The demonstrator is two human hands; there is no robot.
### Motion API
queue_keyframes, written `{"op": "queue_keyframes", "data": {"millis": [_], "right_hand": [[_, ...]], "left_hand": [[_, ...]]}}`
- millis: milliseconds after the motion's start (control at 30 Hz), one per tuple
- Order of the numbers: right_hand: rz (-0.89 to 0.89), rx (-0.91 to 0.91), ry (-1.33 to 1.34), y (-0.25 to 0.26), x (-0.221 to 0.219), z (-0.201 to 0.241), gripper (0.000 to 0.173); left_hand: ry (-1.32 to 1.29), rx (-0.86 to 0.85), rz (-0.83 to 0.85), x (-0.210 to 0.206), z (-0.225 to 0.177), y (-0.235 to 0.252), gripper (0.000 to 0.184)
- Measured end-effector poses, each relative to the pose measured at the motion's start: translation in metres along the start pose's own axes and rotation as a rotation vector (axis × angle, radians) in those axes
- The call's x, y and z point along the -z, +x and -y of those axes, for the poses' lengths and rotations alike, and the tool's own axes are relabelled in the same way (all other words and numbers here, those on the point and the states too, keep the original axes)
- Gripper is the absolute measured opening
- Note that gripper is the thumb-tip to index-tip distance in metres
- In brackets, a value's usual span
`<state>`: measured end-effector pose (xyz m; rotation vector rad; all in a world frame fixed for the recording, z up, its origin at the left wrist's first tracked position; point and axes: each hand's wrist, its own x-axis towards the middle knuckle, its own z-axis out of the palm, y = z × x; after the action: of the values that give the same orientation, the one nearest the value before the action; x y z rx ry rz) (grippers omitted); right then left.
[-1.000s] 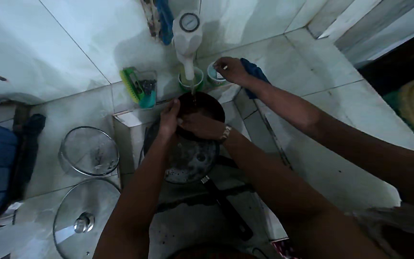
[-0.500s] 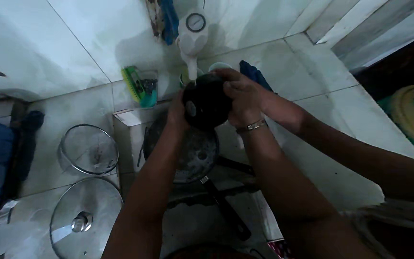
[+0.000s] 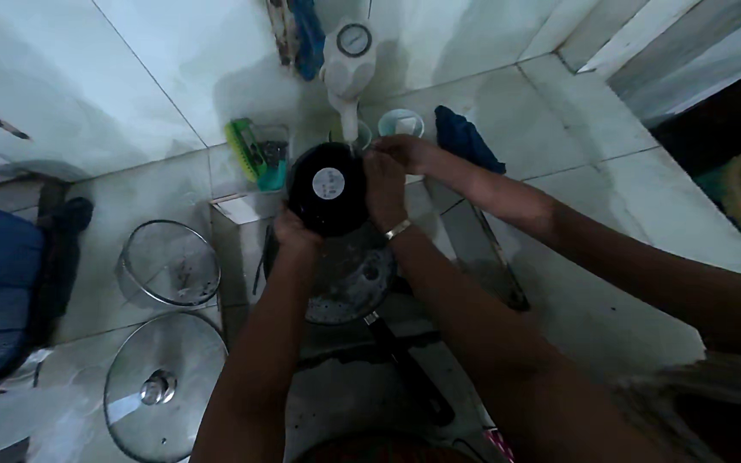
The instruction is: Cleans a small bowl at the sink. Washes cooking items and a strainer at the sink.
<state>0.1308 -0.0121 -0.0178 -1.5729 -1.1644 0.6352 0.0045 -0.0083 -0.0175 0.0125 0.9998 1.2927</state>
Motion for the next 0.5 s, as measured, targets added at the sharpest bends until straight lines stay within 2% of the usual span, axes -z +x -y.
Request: {"op": "queue_keyframes", "data": {"millis": [67,133,200,267,367,433,500], "right_hand": [[0.082,0.099,-0.199,-0.025,-0.014,0.014,0.050],[0.168,0.305,-0.442,-0.053,-0.030,0.017,0.058],[0.192,0.512,-0.571,-0.069,-0.043,0.017,0.054],[0.266,0.566,-0.608,-0.073,-0.046,0.023,0.052],[0.367,0.531,-0.520,-0.072,-0.047,0.033,0.052],[0.449,0.368,-0.410,-0.066,-0.045,0.043,0.053],[0.520,0.130,-0.264,-0.058,-0.044,0.049,0.057]], "left_hand": [[0.002,-0.008,-0.052,0.010,-0.007,-0.005,0.042],[-0.013,-0.023,-0.079,0.018,-0.013,-0.016,0.036],[-0.065,-0.034,-0.098,0.028,-0.019,-0.025,0.035],[-0.069,-0.055,-0.088,0.043,-0.027,-0.030,0.042],[0.008,-0.106,-0.062,0.062,-0.039,-0.036,0.044],[0.086,-0.165,-0.059,0.072,-0.044,-0.042,0.048],[0.164,-0.229,-0.034,0.081,-0.047,-0.048,0.046]]}}
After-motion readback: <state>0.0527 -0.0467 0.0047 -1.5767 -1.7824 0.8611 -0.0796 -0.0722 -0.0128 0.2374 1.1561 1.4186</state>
